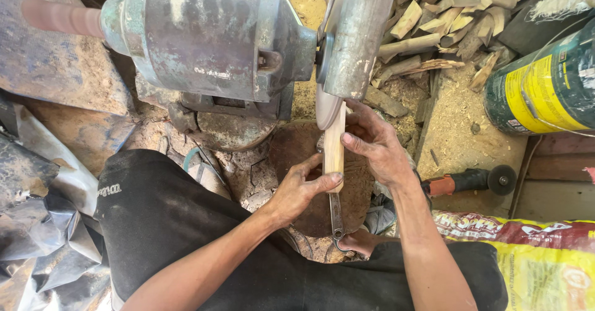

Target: The person sits on the floor and uses a bench grinder to smooth and shape a curved wooden piece. They hold the wood with both hands, repeatedly pressing it against the spinning grinding wheel and rotating it to work different surfaces.

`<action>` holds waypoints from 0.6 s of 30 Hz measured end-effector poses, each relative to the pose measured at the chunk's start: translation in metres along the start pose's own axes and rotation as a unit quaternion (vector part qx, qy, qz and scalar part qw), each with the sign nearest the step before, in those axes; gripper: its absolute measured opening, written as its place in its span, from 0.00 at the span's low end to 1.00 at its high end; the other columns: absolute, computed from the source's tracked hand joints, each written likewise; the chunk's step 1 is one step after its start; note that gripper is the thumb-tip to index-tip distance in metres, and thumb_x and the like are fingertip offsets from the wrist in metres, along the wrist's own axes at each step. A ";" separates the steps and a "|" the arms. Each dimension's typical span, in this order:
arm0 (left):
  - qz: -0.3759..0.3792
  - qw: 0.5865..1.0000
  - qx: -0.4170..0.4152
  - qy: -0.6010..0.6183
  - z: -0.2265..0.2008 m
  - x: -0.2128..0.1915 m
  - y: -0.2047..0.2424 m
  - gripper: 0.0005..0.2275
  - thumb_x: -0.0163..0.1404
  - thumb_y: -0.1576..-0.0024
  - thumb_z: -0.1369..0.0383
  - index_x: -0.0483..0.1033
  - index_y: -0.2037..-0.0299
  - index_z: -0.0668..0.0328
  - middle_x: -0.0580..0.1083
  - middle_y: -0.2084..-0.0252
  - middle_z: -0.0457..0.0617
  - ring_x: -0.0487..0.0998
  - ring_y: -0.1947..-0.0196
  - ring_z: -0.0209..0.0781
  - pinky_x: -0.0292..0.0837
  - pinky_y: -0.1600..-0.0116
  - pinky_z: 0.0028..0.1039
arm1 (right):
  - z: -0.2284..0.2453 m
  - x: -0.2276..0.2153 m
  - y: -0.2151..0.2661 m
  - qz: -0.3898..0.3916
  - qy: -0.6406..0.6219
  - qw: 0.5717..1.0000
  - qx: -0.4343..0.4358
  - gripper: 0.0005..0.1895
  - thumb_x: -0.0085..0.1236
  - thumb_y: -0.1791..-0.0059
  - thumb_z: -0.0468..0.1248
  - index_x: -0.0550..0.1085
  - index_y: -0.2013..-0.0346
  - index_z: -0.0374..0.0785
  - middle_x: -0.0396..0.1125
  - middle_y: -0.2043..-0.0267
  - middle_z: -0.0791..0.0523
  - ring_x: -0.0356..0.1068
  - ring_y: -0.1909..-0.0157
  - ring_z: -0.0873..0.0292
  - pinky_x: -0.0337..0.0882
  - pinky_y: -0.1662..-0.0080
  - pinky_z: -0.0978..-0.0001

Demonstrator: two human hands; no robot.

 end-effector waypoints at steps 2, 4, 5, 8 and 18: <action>0.007 1.000 -0.001 0.014 -0.002 0.002 -0.001 0.45 0.58 0.49 0.50 0.54 0.30 0.81 0.67 0.34 0.72 0.68 0.32 0.55 0.59 0.30 0.39 | -0.002 -0.002 -0.004 -0.001 0.003 1.000 -0.004 0.42 0.70 0.57 0.44 0.64 0.31 0.36 0.70 0.42 0.48 0.70 0.41 0.53 0.71 0.39 0.57; 0.009 1.000 -0.010 0.022 -0.002 0.004 -0.003 0.44 0.58 0.49 0.51 0.54 0.30 0.80 0.68 0.35 0.71 0.69 0.33 0.55 0.60 0.30 0.39 | -0.003 -0.005 -0.006 0.003 0.012 1.000 -0.011 0.39 0.70 0.56 0.43 0.67 0.34 0.35 0.71 0.43 0.49 0.70 0.41 0.54 0.70 0.38 0.58; 0.009 1.000 -0.021 0.022 -0.001 0.005 -0.004 0.44 0.58 0.49 0.51 0.53 0.30 0.79 0.68 0.35 0.71 0.69 0.33 0.55 0.60 0.30 0.39 | -0.002 -0.006 -0.007 0.007 0.019 1.000 -0.016 0.37 0.70 0.55 0.42 0.68 0.35 0.34 0.71 0.43 0.49 0.70 0.41 0.55 0.69 0.38 0.59; 0.007 1.000 -0.020 0.023 -0.004 0.005 -0.007 0.43 0.58 0.49 0.51 0.55 0.31 0.78 0.68 0.36 0.70 0.70 0.34 0.54 0.61 0.30 0.39 | -0.003 -0.008 -0.011 0.011 0.018 1.000 -0.022 0.34 0.69 0.55 0.41 0.70 0.37 0.34 0.72 0.45 0.51 0.70 0.42 0.56 0.69 0.37 0.60; -0.013 0.999 0.015 0.039 -0.017 0.005 -0.013 0.41 0.64 0.52 0.58 0.58 0.33 0.75 0.71 0.38 0.65 0.74 0.38 0.50 0.69 0.35 0.36 | -0.012 -0.014 -0.028 -0.005 -0.025 1.000 -0.015 0.33 0.70 0.55 0.40 0.70 0.38 0.32 0.72 0.45 0.51 0.70 0.43 0.57 0.70 0.38 0.59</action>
Point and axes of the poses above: each hand's wrist, its own y-axis away from the middle knuckle, its own x-axis out of the palm, z = x × y, the point moved 9 cm from there along -y, towards the middle knuckle
